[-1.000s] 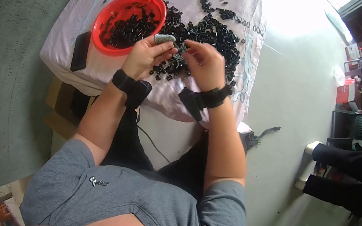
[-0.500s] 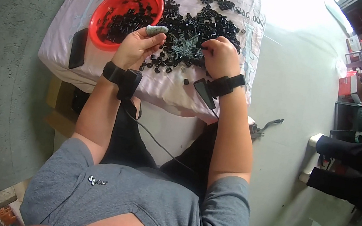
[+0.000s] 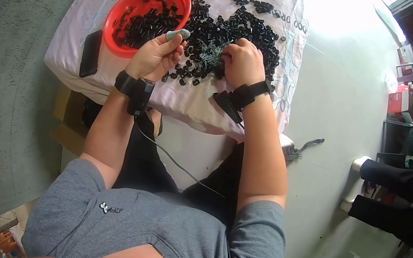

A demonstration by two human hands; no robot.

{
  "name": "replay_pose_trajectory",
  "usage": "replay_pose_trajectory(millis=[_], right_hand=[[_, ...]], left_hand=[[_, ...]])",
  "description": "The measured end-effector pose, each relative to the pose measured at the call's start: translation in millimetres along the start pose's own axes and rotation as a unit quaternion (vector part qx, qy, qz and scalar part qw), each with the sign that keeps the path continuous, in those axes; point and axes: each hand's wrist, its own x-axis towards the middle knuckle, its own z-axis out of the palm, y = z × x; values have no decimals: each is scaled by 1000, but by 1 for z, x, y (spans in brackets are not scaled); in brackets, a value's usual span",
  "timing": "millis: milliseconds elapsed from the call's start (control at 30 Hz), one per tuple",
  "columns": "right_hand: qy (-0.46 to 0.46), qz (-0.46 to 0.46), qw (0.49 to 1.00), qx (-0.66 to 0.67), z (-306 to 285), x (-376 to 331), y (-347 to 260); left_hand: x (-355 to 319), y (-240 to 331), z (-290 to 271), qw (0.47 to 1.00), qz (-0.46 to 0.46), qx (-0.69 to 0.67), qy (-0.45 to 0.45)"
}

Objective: The person picks up a small black component and a green mesh piece by hand and fits the component into the mesh. They repeat this process multiple times, placing each assembled unit onto the table.

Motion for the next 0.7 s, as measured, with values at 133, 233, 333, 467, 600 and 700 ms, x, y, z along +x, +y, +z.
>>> replay_pose_trajectory(millis=[133, 233, 333, 467, 600, 700], right_hand=[[24, 1, 1000, 18, 0, 0, -3], [60, 23, 996, 69, -5, 0, -10], [65, 57, 983, 164, -13, -3, -25], [37, 110, 932, 343, -23, -7, -53], [25, 130, 884, 449, -27, -10, -69], [53, 70, 921, 380, -26, -9, -69]], left_hand=[[2, -2, -10, 998, -11, -24, -51], [-1, -3, 0, 999, -16, -25, -24], [-5, -5, 8, 999, -16, -19, 24], [-6, -8, 11, 999, -7, -38, -21], [-10, -10, 18, 996, 8, -51, -75], [-9, -12, 21, 996, 18, -36, -84]])
